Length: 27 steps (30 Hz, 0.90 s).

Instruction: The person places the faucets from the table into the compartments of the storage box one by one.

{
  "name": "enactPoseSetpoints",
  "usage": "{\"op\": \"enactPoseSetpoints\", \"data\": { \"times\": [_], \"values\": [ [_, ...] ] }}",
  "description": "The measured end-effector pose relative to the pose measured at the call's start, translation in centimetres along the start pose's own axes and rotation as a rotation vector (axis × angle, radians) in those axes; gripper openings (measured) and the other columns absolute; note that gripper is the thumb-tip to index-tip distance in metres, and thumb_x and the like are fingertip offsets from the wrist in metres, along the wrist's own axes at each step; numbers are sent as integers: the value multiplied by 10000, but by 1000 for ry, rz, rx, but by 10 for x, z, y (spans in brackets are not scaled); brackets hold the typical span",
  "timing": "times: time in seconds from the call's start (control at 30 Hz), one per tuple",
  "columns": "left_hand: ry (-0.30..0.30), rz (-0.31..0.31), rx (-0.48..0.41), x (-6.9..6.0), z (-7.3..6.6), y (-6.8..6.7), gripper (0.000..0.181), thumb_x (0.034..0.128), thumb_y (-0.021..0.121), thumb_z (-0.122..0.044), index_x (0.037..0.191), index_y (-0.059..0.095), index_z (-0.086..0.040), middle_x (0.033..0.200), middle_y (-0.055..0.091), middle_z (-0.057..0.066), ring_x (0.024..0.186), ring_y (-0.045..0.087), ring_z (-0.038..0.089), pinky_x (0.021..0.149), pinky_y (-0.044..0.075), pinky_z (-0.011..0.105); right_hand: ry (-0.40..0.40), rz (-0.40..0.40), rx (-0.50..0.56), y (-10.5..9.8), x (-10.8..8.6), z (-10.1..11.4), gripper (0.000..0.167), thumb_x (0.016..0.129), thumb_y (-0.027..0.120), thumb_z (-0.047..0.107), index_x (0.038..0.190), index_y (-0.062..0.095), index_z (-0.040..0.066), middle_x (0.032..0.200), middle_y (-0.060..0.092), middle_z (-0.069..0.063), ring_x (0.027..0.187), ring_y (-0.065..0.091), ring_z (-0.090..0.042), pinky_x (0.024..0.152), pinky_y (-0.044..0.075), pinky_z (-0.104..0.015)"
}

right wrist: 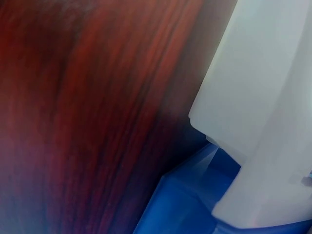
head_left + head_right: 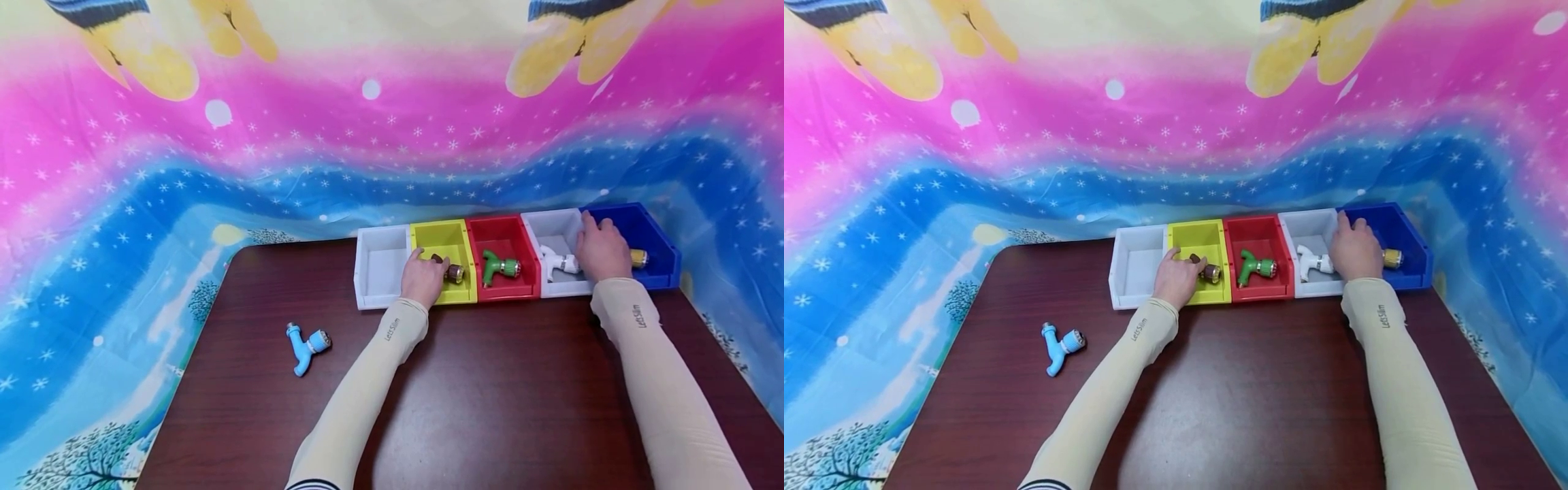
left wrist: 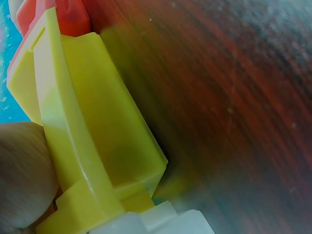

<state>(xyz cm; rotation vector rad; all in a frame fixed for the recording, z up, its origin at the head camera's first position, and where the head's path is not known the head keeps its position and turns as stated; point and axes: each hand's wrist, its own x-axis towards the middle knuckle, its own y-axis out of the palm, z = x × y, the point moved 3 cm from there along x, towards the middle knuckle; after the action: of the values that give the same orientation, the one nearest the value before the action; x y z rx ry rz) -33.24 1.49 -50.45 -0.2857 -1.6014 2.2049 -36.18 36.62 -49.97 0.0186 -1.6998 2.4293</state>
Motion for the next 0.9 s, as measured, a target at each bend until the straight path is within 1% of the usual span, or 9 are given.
{"op": "enactPoseSetpoints", "data": {
  "times": [0.17,0.27,0.37,0.47,0.6,0.7,0.77,0.83,0.9],
  "values": [
    [11,10,13,-1,0,2,441,1077,479,-221,1471,589,-387,1052,796,-98,868,744,101,1228,321,361,12,14,4,1,-1,0,614,1123,348,275,1666,152,67,1443,368,-432,1264,402,-621,1047,357,-781],
    [20,25,12,-1,0,2,450,1082,462,-216,1489,573,-374,1110,790,-92,986,743,118,1233,312,369,15,17,2,1,-2,1,615,1122,357,270,1665,152,65,1441,367,-431,1263,405,-620,1043,362,-780],
    [25,15,-6,-2,1,1,449,1087,456,-210,1493,571,-362,1181,777,-86,1102,721,140,1237,310,376,11,12,-2,0,-2,2,612,1119,365,252,1662,160,57,1439,368,-433,1261,407,-621,1039,364,-780],
    [29,-21,-52,-4,3,1,451,1084,468,-183,1486,582,-353,1234,761,-74,1154,703,160,1235,322,378,16,19,2,1,-1,2,616,1121,368,256,1665,152,66,1439,366,-430,1259,406,-619,1036,364,-783],
    [56,-111,-164,-11,7,0,461,1055,523,-155,1475,600,-329,1260,748,-52,1180,689,168,1216,366,362,12,25,9,4,-1,2,614,1123,363,265,1666,154,70,1434,367,-430,1254,410,-617,1027,370,-784],
    [103,-170,-231,-17,11,-5,475,1037,570,-200,1501,575,-305,1305,721,-43,1233,656,168,1199,393,353,10,17,9,4,-1,1,613,1122,363,268,1665,160,70,1431,372,-431,1251,413,-621,1017,374,-788],
    [127,-188,-251,-22,16,-12,506,1029,603,-252,1529,540,-300,1361,689,-38,1276,630,169,1192,404,360,13,15,9,3,-1,0,617,1122,365,275,1667,155,74,1432,370,-430,1251,410,-623,1015,372,-791],
    [137,-191,-259,-28,25,-22,545,1025,626,-289,1556,500,-303,1422,655,-32,1311,609,178,1194,405,384,12,14,8,2,0,-1,620,1123,364,280,1667,151,72,1434,368,-431,1253,408,-624,1020,368,-791],
    [133,-199,-267,-34,37,-33,588,1019,646,-300,1577,461,-309,1468,623,-25,1332,597,190,1199,401,407,10,12,6,0,1,-1,621,1124,359,284,1667,148,70,1437,364,-432,1256,404,-622,1025,366,-789]
  ]
}}
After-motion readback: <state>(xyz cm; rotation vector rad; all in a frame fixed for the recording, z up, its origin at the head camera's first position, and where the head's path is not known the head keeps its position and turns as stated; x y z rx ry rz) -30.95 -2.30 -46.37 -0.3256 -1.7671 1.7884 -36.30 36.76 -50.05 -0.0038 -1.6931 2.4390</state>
